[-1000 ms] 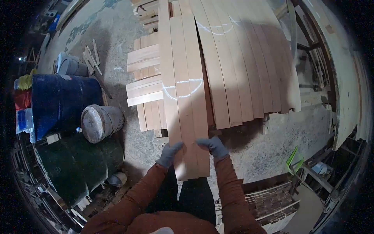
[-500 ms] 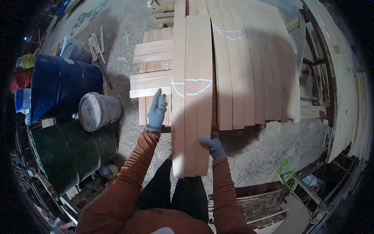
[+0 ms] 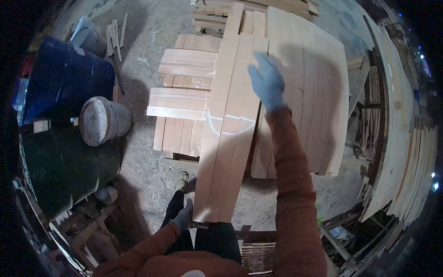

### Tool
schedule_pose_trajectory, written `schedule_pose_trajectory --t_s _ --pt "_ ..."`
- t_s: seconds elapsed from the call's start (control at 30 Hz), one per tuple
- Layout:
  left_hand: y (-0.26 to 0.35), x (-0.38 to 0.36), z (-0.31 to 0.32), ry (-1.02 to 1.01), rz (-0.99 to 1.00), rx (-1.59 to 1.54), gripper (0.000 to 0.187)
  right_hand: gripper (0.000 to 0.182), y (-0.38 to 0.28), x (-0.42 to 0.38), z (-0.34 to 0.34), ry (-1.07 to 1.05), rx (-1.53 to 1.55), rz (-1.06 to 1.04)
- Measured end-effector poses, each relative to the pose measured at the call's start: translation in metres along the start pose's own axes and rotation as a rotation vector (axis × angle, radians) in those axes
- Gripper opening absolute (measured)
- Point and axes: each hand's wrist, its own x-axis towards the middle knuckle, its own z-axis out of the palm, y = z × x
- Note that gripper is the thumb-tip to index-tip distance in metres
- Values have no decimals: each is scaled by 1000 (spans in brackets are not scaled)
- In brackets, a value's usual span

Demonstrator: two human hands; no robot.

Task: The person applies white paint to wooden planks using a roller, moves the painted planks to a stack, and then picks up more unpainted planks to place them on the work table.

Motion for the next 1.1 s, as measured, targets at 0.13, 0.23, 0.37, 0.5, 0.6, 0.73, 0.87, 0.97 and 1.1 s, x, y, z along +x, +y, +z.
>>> schedule_pose_trajectory --t_s 0.13,0.23,0.37,0.5,0.6,0.73,0.87,0.97,1.1 --pt "-6 9 2 -99 140 -265 80 44 27 81 74 -181 -143 10" --pt "-8 14 4 -114 168 -448 72 54 51 120 118 -255 -368 6" --pt "6 14 9 -123 279 -255 68 58 22 127 129 -336 -616 306" --pt "20 20 7 147 349 299 66 57 11 132 133 -310 -668 299" --pt "21 33 8 170 419 115 66 59 -5 152 122 -577 -835 467" --pt "20 32 16 265 511 116 63 68 29 163 129 -390 -682 200" --pt "-17 38 7 -41 22 -594 59 68 86 188 150 -131 -529 -107" --pt "1 19 18 -90 -24 -739 59 86 75 204 145 -376 -463 117" --pt "15 18 18 -99 -101 -676 73 98 80 223 148 -392 -485 11"
